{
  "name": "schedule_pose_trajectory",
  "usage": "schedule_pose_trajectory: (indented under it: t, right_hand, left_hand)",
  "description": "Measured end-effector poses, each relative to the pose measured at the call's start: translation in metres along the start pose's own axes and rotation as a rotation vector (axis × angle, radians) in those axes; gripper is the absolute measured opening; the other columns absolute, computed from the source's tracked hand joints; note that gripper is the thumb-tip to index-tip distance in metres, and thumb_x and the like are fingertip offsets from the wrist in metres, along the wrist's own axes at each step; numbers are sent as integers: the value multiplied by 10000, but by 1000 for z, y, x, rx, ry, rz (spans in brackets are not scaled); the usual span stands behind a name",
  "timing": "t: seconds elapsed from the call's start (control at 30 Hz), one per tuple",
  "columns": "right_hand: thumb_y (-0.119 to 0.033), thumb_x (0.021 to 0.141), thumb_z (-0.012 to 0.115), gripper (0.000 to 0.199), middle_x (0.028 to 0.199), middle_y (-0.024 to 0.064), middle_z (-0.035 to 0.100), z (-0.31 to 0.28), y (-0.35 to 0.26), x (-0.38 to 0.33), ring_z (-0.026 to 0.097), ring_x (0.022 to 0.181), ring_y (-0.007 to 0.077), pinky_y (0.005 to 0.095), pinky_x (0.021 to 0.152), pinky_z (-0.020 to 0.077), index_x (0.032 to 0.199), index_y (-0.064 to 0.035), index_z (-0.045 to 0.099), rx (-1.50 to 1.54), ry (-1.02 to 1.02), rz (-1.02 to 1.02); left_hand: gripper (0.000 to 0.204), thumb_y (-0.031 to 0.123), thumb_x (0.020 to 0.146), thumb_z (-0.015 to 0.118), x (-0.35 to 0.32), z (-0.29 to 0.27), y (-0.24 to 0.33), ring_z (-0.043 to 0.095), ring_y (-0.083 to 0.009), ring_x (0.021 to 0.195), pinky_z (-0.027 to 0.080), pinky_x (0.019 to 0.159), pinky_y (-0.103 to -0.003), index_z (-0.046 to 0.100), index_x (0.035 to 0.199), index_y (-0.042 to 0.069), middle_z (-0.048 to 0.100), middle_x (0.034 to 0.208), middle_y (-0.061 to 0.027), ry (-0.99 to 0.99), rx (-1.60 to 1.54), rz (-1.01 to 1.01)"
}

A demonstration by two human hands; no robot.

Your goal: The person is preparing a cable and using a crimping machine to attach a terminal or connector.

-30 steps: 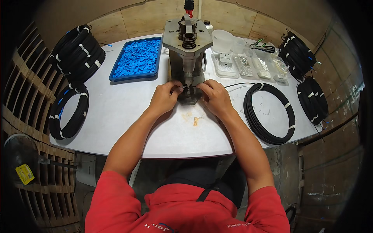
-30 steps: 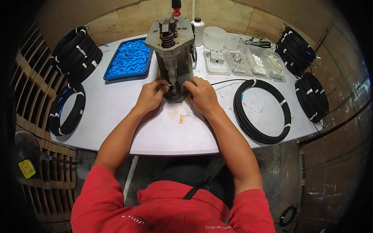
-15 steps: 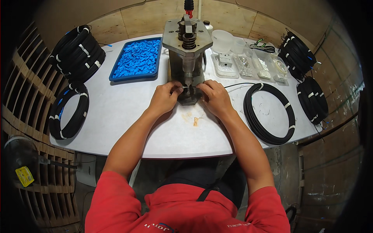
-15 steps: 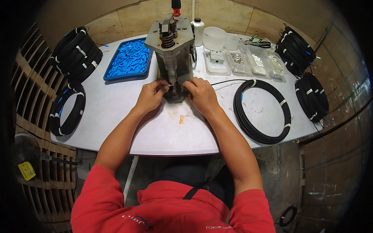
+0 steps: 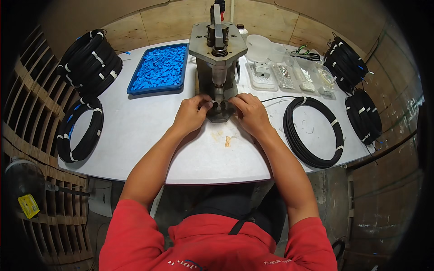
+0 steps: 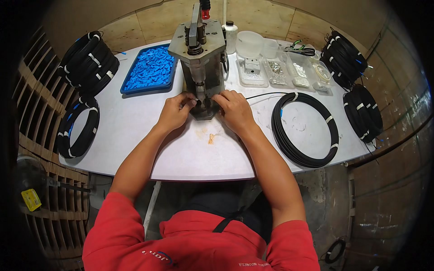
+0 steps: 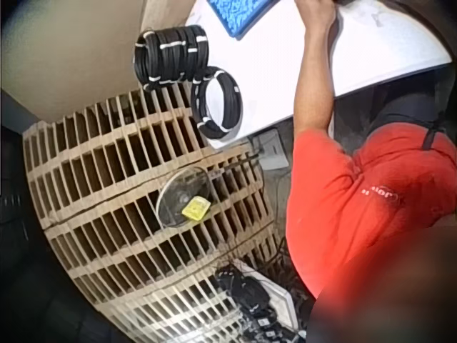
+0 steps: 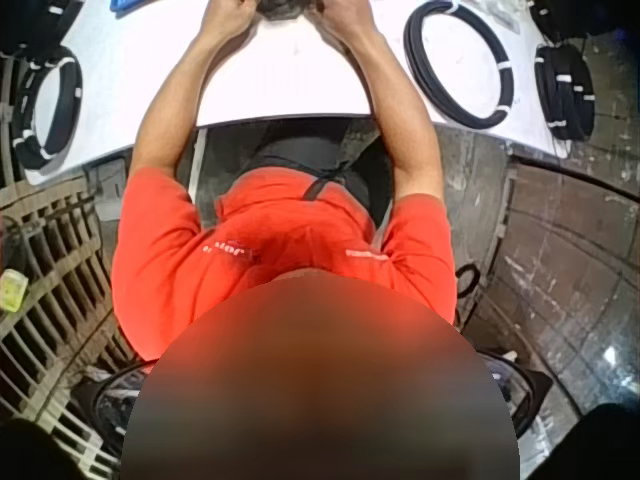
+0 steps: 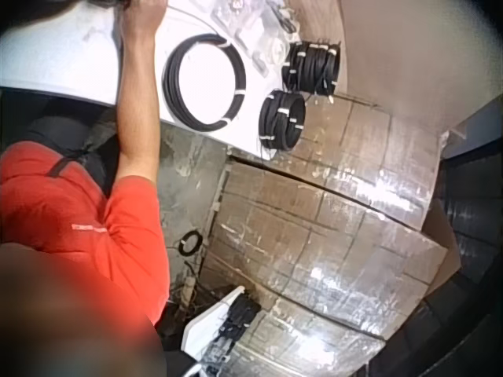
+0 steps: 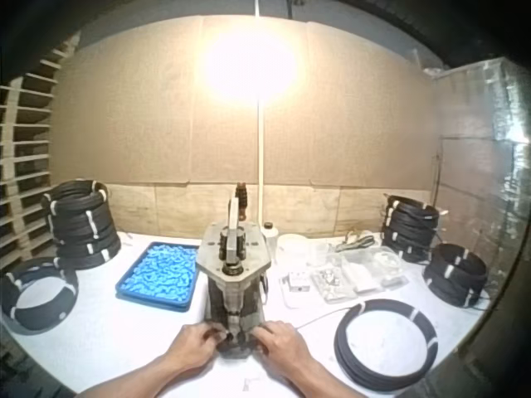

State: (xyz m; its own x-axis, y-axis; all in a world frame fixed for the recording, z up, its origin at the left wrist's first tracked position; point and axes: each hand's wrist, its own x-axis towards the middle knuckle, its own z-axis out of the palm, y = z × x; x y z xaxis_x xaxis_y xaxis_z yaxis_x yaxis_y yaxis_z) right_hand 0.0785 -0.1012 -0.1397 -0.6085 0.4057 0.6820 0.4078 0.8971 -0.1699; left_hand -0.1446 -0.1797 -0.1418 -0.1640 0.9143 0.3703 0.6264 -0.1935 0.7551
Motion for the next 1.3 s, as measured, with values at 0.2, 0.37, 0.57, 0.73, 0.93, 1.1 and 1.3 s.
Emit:
schedule_pose_trajectory:
  t: [0.2,0.37,0.57,0.73,0.93,1.1,1.3]
  right_hand:
    - [56,732,701,385,1005,90,678,-1,1,-1,646,942,305,412,836,524,1094,-74,717,11,-8,0]
    - [26,702,710,356,978,77,663,2,2,0,636,931,292,395,847,511,1043,-79,709,23,40,-20]
    - [52,695,732,428,1022,109,673,1,2,0,647,965,316,411,870,533,1108,-56,713,34,2,3]
    - [52,690,739,449,1020,111,668,1,3,0,643,964,318,412,869,531,1124,-55,698,43,15,-10]
    - [24,716,725,350,982,86,661,1,1,1,637,926,293,397,844,518,1053,-66,706,27,58,-16]
    - [23,721,724,342,981,83,661,0,1,0,635,927,289,394,844,514,1051,-66,706,27,57,-13]
    - [23,714,733,368,1011,90,670,-1,3,-1,639,950,297,404,863,515,1070,-71,714,35,32,-6]
  left_hand:
    - [238,168,942,716,-1,-1,5,729,-237,824,559,803,-345,724,1106,-4,764,899,-165,-5,-15,-10]
    - [245,184,943,717,-1,-1,5,732,-250,825,560,792,-353,723,1104,-1,766,901,-166,2,-17,10]
    - [255,190,952,706,-2,-2,6,748,-262,865,559,779,-364,713,1121,-1,771,916,-166,-10,-2,-6]
    - [263,192,954,706,-2,-2,7,749,-263,872,556,777,-369,705,1139,6,773,920,-163,-4,-7,-3]
    - [267,189,951,707,-2,-2,5,750,-260,868,554,786,-367,703,1146,5,775,924,-162,-7,-5,3]
    - [268,182,947,707,-2,-2,5,746,-259,849,556,785,-366,705,1147,4,775,919,-162,-8,-10,17]
    - [259,186,946,707,-2,-2,4,746,-264,840,562,785,-367,712,1132,5,771,902,-162,-11,4,11]
